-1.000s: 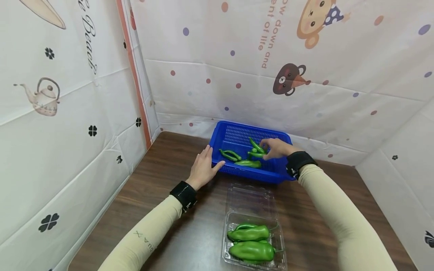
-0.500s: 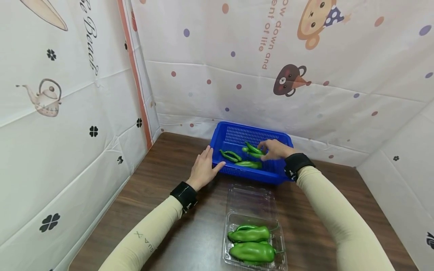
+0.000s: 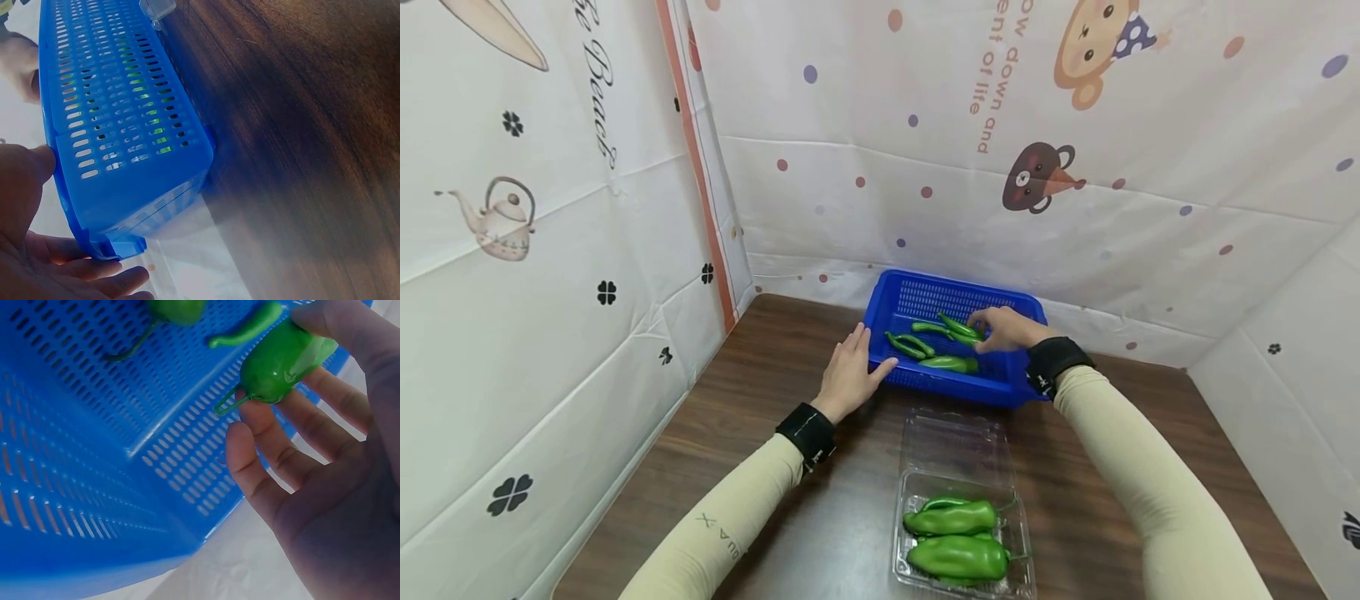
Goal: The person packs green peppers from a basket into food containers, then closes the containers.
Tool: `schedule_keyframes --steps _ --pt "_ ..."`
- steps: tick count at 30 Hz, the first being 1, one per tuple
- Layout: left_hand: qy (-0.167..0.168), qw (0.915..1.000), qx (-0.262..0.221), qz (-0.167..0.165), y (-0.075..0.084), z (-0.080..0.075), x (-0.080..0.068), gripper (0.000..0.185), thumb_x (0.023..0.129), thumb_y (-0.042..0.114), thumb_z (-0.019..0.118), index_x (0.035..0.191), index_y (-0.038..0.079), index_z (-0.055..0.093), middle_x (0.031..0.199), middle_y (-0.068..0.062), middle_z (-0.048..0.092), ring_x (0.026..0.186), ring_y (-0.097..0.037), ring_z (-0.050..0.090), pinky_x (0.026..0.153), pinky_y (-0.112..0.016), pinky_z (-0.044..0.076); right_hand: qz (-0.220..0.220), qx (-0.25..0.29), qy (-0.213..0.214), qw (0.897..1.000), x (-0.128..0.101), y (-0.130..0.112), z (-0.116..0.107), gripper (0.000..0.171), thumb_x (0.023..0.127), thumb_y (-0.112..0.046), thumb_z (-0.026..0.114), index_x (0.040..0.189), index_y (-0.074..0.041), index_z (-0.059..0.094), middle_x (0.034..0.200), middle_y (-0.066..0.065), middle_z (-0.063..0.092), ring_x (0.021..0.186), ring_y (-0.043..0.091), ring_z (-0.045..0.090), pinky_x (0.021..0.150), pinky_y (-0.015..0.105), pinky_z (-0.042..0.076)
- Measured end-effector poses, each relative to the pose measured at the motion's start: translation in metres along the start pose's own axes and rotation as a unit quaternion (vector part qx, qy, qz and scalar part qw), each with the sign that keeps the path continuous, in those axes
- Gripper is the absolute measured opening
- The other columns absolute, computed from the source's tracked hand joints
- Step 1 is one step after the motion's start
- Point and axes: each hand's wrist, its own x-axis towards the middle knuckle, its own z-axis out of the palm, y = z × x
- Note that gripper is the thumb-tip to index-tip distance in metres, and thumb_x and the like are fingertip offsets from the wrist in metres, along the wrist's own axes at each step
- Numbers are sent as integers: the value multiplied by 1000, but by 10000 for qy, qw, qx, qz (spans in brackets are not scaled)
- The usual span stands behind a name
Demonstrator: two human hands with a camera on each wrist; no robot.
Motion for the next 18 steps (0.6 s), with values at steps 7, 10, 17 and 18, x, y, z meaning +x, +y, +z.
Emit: schedule_keyframes --steps 7,10,17,18 --pt "25 10000 -85 9 2 0 0 82 101 52 60 156 -4 36 164 -22 32 149 -35 36 124 -51 21 -120 -25 118 9999 -4 3 2 50 96 -18 72 141 -1 58 126 24 65 121 44 59 97 57 51" --pt "10 9999 -135 -3 1 1 -1 82 101 51 60 157 -4 34 164 -22 31 150 -35 34 124 -51 21 -191 22 129 9997 -5 2 4 50 96 -19 72 141 -1 58 127 24 65 122 43 59 97 56 51" --pt "-77 9996 -286 -2 -1 3 -3 82 104 50 56 158 -4 30 166 -22 26 153 -37 26 126 -49 16 -178 10 160 9997 -9 -3 7 52 96 -19 73 143 -3 57 128 23 64 124 44 57 97 56 51" --pt "-94 9996 -282 8 -2 4 -3 82 104 51 55 159 -4 29 167 -21 25 153 -38 25 126 -49 16 -171 -8 169 9997 -10 -3 8 52 96 -19 73 143 -4 57 128 23 64 124 44 57 97 56 51"
